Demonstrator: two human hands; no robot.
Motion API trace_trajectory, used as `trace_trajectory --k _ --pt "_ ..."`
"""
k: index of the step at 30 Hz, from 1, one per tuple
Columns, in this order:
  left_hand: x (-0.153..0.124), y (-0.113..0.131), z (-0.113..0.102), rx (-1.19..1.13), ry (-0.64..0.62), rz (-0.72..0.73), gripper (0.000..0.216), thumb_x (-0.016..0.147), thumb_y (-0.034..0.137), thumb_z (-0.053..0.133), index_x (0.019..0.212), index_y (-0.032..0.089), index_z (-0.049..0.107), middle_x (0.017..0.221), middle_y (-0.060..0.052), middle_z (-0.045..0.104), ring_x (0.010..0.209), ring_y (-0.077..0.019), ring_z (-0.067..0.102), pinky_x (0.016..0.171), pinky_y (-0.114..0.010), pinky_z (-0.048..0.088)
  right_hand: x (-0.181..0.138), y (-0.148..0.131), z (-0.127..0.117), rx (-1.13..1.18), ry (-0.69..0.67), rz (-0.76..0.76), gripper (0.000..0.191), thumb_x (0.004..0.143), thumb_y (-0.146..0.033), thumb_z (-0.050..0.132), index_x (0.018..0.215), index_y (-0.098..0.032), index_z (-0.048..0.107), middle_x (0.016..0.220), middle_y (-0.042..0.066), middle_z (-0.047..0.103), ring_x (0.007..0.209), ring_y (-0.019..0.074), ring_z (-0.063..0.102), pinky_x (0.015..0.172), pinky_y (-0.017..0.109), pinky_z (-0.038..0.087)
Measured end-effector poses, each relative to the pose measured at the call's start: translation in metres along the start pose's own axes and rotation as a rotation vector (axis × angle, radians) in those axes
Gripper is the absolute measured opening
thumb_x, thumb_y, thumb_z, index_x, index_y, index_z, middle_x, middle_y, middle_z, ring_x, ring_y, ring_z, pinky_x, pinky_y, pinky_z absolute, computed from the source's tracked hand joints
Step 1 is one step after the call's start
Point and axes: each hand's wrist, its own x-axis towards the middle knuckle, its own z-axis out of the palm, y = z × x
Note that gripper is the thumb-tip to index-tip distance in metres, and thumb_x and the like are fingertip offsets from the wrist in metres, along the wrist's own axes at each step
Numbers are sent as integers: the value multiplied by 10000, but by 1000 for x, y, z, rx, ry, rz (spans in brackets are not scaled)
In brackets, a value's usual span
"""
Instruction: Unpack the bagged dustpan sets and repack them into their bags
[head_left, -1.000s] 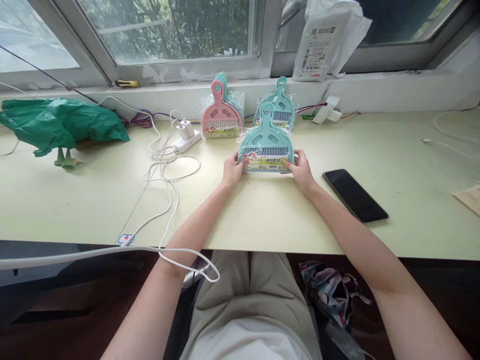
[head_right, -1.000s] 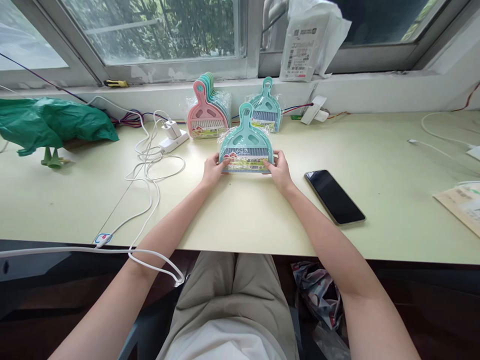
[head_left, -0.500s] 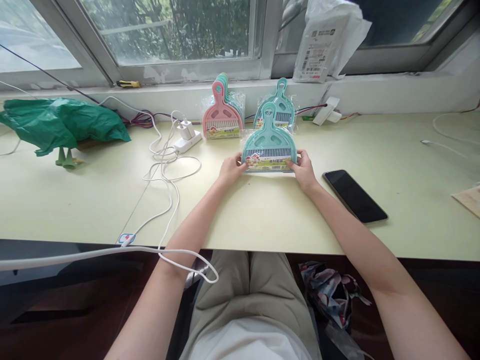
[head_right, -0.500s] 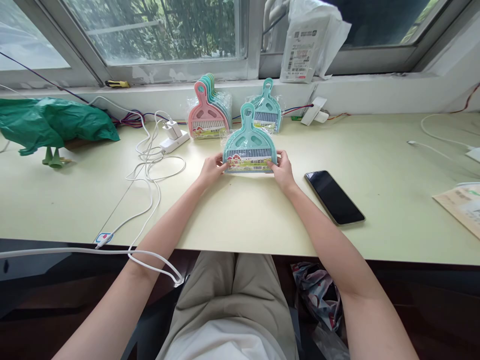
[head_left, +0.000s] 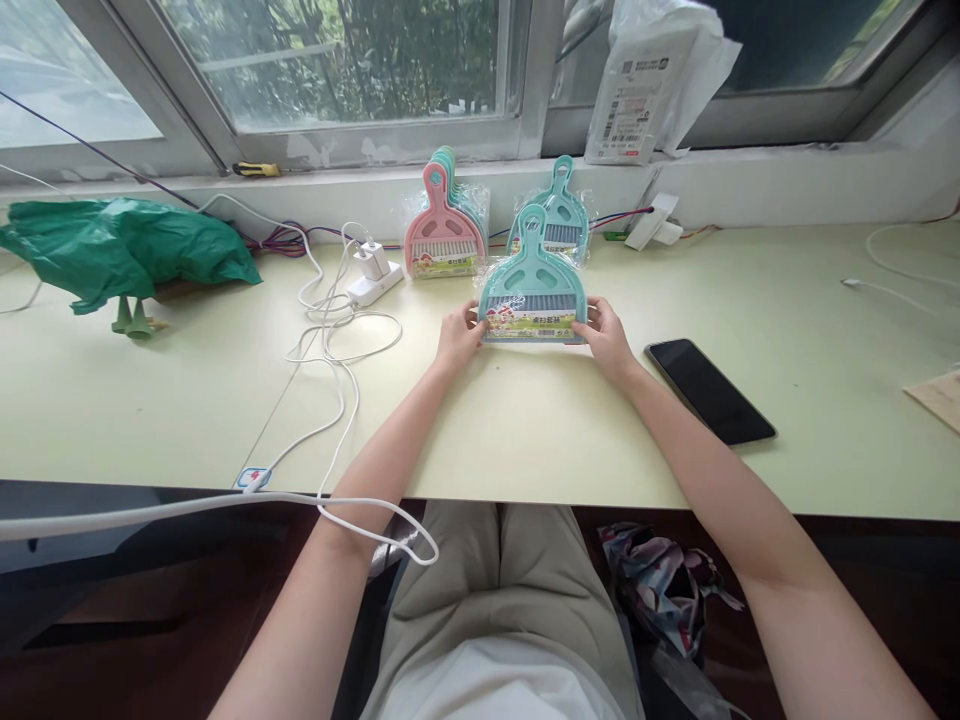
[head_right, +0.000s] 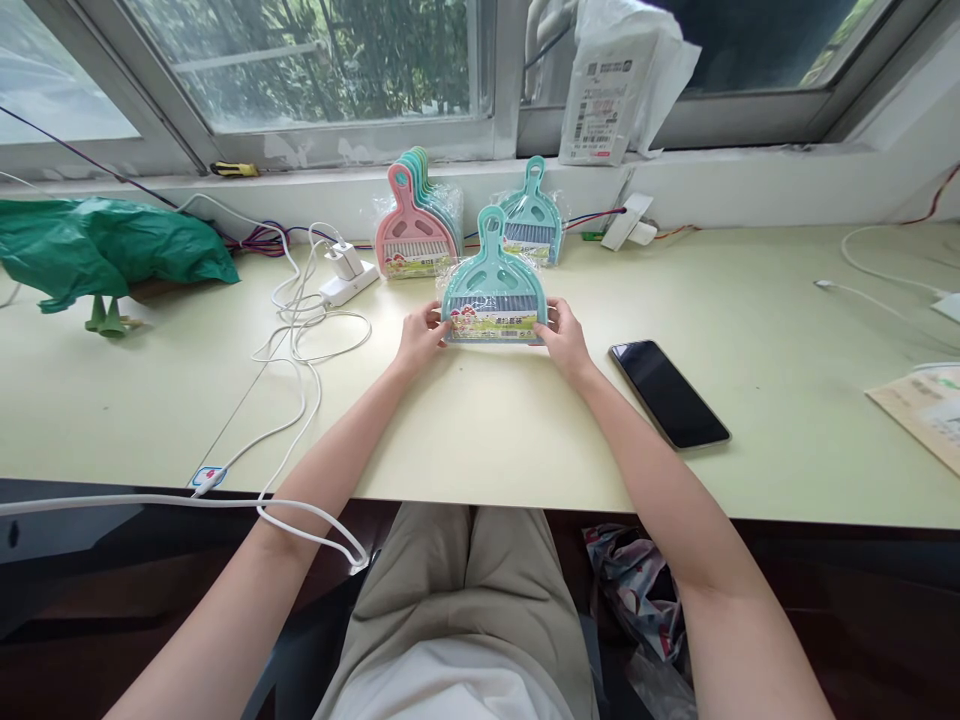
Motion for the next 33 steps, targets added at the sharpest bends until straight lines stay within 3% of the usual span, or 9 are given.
trace_trajectory --k 8,15,23,29,33 --pt "-1 -4 -2 222 7 100 350 774 140 551 1116 162 627 844 -39 718 667 -117 621 638 -215 500 -3 -4 1 -152 75 -15 436 682 -302 657 1095 -182 592 1152 108 670 894 230 692 780 391 573" --pt "0 -5 -2 310 47 135 364 756 135 559 1114 171 612 872 -48 724 684 -142 627 684 -244 472 -7 -9 2 -305 101 -97 399 723 -333 639 1088 -175 623 1056 92 692 806 203 678 713 348 568" --pt "-3 -1 -5 346 105 110 330 845 136 509 1159 227 556 1007 -50 724 826 -172 672 796 -282 482 -8 -9 7 -473 124 -196 350 747 -358 609 1049 -183 622 955 69 677 735 189 641 599 328 551" --pt "1 -9 -14 233 177 88 261 871 144 497 1113 230 547 1017 -55 721 815 -162 678 750 -273 498 10 0 24 -503 130 -238 314 753 -327 574 1031 -184 605 935 65 670 721 186 627 602 331 541" --pt "11 -21 -28 204 307 15 213 883 171 488 1087 205 543 1012 -76 704 821 -161 670 795 -298 500 41 3 54 -534 84 -277 281 742 -236 541 1009 -174 600 953 68 674 716 182 627 710 354 527"
